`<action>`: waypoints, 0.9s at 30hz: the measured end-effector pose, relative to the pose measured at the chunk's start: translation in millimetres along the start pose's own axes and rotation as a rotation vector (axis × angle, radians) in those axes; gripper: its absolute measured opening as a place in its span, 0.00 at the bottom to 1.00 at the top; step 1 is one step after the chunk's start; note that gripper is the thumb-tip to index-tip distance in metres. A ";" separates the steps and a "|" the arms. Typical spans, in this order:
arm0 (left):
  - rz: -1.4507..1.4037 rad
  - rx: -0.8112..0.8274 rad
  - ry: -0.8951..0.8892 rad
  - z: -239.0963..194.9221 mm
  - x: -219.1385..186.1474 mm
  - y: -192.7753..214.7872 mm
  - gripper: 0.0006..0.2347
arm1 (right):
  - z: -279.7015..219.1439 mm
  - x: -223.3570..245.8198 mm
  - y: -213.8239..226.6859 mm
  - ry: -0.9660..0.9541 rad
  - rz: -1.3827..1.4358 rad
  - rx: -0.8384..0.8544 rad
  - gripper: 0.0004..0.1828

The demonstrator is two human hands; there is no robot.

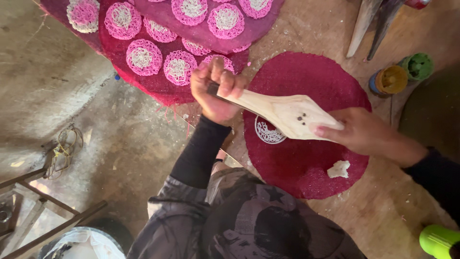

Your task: The person is shaping and decorating crackers by pressing a wooden mold into colored dough and arranging the patterned discs on mats.

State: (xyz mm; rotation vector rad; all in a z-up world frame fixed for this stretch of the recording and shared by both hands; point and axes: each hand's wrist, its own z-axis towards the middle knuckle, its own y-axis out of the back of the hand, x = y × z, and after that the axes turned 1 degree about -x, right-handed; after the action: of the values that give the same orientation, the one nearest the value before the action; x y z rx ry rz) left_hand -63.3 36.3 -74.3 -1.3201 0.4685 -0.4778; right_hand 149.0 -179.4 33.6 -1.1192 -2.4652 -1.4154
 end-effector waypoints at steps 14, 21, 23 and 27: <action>-0.009 -0.226 0.078 -26.7 8.3 5.4 0.14 | -12.5 -14.4 -15.9 -0.229 -0.031 0.105 0.33; -0.005 0.125 0.238 5.0 13.5 -24.1 0.37 | -19.0 -46.7 -17.5 0.016 0.110 -0.212 0.26; 0.229 0.342 0.337 0.9 6.0 -35.5 0.41 | -22.6 -58.9 -22.7 0.065 0.197 -0.251 0.26; 1.544 0.885 0.096 -12.2 22.7 -40.8 0.40 | -22.4 -74.5 -35.9 0.058 0.594 -0.144 0.23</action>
State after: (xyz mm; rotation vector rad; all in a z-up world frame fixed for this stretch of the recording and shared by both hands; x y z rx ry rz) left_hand -54.5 6.0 -37.7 0.1272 1.0299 0.5359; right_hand 174.6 -248.7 -9.8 -1.6297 -1.7790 -1.4072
